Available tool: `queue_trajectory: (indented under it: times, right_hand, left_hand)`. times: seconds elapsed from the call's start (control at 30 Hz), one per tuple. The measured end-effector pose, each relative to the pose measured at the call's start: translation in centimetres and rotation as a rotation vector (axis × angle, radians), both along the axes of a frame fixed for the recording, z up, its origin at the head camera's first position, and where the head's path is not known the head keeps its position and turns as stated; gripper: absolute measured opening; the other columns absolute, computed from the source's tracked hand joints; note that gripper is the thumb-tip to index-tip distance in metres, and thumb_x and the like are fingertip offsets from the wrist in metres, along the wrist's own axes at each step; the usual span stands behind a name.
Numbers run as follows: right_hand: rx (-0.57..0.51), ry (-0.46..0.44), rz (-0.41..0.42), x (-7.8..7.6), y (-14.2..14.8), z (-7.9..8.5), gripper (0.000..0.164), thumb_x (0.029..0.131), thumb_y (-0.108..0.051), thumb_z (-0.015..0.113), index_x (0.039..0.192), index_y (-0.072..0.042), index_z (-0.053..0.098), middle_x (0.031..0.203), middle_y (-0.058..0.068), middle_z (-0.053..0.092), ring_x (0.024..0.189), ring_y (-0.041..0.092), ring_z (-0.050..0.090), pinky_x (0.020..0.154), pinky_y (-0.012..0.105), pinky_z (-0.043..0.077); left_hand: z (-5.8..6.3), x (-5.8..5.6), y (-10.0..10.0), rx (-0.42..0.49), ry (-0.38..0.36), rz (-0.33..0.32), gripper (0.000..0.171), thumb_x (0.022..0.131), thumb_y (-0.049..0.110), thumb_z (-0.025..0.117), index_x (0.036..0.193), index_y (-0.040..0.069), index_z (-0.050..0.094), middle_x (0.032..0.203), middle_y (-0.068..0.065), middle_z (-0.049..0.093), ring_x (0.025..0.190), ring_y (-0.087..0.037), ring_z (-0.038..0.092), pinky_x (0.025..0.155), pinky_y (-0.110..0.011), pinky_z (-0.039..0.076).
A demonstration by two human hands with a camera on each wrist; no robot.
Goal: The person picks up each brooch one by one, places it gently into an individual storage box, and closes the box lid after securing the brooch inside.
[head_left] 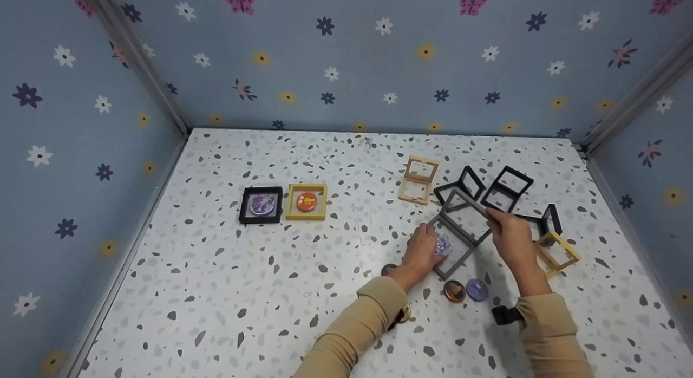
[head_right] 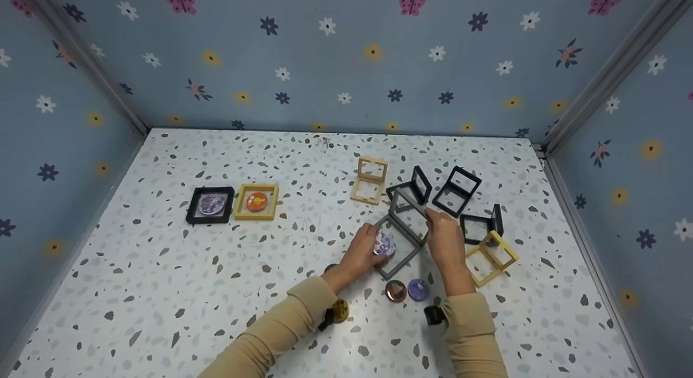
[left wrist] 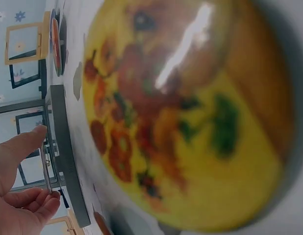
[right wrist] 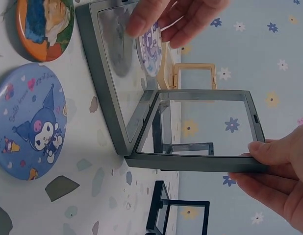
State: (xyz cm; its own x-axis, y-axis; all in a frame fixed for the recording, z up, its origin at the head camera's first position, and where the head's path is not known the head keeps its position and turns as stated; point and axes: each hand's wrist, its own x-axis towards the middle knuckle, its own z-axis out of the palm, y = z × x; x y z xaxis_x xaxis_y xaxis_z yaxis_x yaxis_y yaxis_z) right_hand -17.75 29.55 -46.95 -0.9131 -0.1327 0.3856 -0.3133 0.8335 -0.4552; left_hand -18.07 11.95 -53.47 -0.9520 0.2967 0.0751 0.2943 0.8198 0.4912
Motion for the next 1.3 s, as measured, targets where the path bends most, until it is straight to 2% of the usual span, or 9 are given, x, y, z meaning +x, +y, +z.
queue_trajectory:
  times: [0.07,0.1,0.27,0.3,0.33,0.8,1.0,1.17,1.3]
  right_hand:
    - [0.002,0.0,-0.001,0.0,0.0,0.0,0.027,0.081,0.007,0.056,0.108,0.009,0.058,0.096,0.025,0.06,0.083,0.037,0.059,0.07,0.045,0.048]
    - [0.004,-0.002,-0.002,0.0,0.0,0.0,0.027,0.081,0.006,0.056,0.108,0.009,0.058,0.097,0.025,0.06,0.083,0.037,0.059,0.07,0.046,0.048]
    - [0.018,-0.019,-0.012,0.0,0.0,0.0,0.027,0.082,0.005,0.056,0.109,0.009,0.058,0.098,0.026,0.06,0.085,0.039,0.058,0.071,0.047,0.047]
    - [0.019,-0.02,-0.013,-0.1,0.0,-0.1,0.027,0.082,0.005,0.056,0.109,0.009,0.058,0.098,0.026,0.059,0.085,0.039,0.057,0.071,0.047,0.047]
    - [0.02,-0.02,-0.013,-0.1,0.0,-0.1,0.027,0.082,0.005,0.056,0.109,0.009,0.058,0.098,0.026,0.059,0.085,0.039,0.057,0.071,0.047,0.047]
    - [0.004,0.022,-0.006,-0.2,0.0,-0.4,0.027,0.078,0.009,0.059,0.106,0.009,0.06,0.095,0.025,0.061,0.082,0.038,0.059,0.069,0.045,0.048]
    - [0.007,0.014,-0.008,-0.3,0.0,-0.3,0.026,0.079,0.008,0.058,0.105,0.009,0.06,0.095,0.025,0.061,0.082,0.038,0.059,0.069,0.046,0.048]
    - [0.01,0.013,-0.002,-0.3,0.0,-0.2,0.026,0.079,0.007,0.059,0.105,0.008,0.06,0.095,0.025,0.061,0.081,0.037,0.059,0.068,0.045,0.048]
    - [0.018,0.005,-0.006,-0.3,0.1,-0.1,0.026,0.08,0.007,0.058,0.105,0.008,0.06,0.095,0.025,0.061,0.082,0.037,0.059,0.069,0.046,0.048]
  left_hand:
    - [-0.1,-0.3,0.2,0.012,-0.008,0.006,0.059,0.072,0.027,0.072,0.116,-0.002,0.046,0.106,-0.008,0.046,0.096,-0.017,0.047,0.084,-0.025,0.042]
    - [-1.0,-0.6,0.4,0.021,0.021,0.007,0.061,0.071,0.03,0.072,0.116,-0.001,0.045,0.105,-0.008,0.045,0.095,-0.017,0.047,0.082,-0.026,0.043]
    - [-1.3,-1.1,0.9,-0.005,0.023,0.016,0.061,0.071,0.034,0.072,0.115,0.001,0.046,0.106,-0.007,0.046,0.096,-0.017,0.047,0.079,-0.029,0.044]
    - [-1.3,-1.1,1.0,-0.013,0.021,0.017,0.06,0.071,0.033,0.072,0.115,0.001,0.046,0.107,-0.007,0.046,0.097,-0.017,0.047,0.079,-0.029,0.044]
    - [-0.6,-0.9,0.9,-0.029,-0.008,0.02,0.058,0.072,0.031,0.072,0.115,0.001,0.047,0.108,-0.007,0.047,0.098,-0.018,0.048,0.08,-0.029,0.044]
    - [-0.8,-0.9,1.0,-0.087,0.066,-0.011,0.061,0.068,0.034,0.074,0.114,0.002,0.049,0.104,-0.007,0.048,0.096,-0.018,0.048,0.08,-0.027,0.044]
    - [-0.9,-1.0,0.8,-0.108,0.053,-0.019,0.062,0.068,0.038,0.073,0.113,0.003,0.05,0.104,-0.006,0.048,0.096,-0.017,0.047,0.079,-0.027,0.044]
    - [-0.8,-1.1,0.4,-0.109,0.038,-0.058,0.069,0.069,0.042,0.071,0.119,0.002,0.047,0.111,-0.008,0.048,0.101,-0.018,0.045,0.083,-0.028,0.043]
    - [-0.7,-1.1,-0.1,-0.139,0.064,-0.096,0.073,0.069,0.047,0.068,0.121,0.001,0.045,0.114,-0.009,0.048,0.104,-0.018,0.044,0.088,-0.026,0.039]
